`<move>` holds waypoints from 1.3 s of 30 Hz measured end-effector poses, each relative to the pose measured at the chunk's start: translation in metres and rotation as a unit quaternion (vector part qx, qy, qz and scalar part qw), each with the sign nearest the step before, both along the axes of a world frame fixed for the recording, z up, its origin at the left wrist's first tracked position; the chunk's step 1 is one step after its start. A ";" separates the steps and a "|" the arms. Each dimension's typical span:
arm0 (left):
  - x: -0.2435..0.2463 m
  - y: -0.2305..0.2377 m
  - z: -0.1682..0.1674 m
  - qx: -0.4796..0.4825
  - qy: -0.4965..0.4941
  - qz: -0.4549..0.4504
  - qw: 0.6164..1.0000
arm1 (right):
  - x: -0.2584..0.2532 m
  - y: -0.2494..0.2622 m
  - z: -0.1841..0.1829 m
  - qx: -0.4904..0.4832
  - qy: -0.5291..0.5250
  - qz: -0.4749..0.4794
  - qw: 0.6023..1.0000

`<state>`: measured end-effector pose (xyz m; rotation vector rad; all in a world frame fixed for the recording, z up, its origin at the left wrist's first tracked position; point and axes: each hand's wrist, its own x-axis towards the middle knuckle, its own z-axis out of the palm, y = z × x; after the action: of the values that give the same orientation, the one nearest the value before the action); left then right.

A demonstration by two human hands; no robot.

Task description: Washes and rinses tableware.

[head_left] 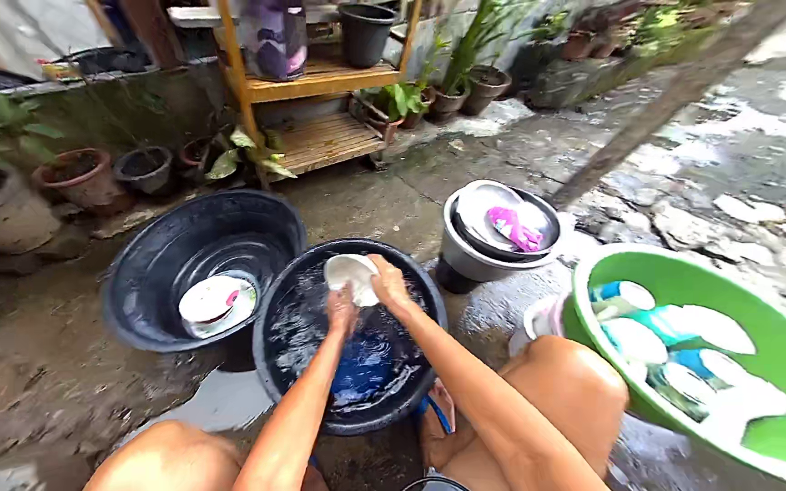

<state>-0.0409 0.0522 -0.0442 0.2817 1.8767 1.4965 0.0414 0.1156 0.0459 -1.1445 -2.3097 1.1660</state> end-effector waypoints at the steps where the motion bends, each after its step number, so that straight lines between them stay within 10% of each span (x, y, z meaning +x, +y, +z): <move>1: 0.003 -0.003 0.003 0.004 0.013 -0.016 1.000 | 0.001 -0.006 0.005 0.042 -0.002 0.018 0.999; 8: 0.024 -0.031 0.035 0.004 0.231 -0.207 0.951 | 0.056 -0.024 0.034 0.396 -0.010 0.192 0.898; 17: -0.026 -0.042 -0.041 -0.172 0.424 -0.333 0.824 | 0.323 0.040 0.101 0.416 -0.077 -0.263 0.867; 22: -0.027 -0.045 -0.054 -0.230 0.422 -0.324 0.815 | 0.441 0.064 0.057 0.407 -0.210 -0.362 0.812; 29: -0.023 -0.052 -0.050 -0.235 0.438 -0.332 0.802 | 0.442 0.063 -0.001 0.351 -0.305 -0.363 0.807; 39: -0.039 -0.060 -0.059 -0.237 0.329 -0.429 0.807 | 0.443 0.043 0.021 0.183 -0.369 -0.280 0.867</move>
<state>-0.0803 -0.0081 -0.1032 1.3290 2.0820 0.2823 0.4839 0.1586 0.0665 -2.1473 -2.2250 0.0443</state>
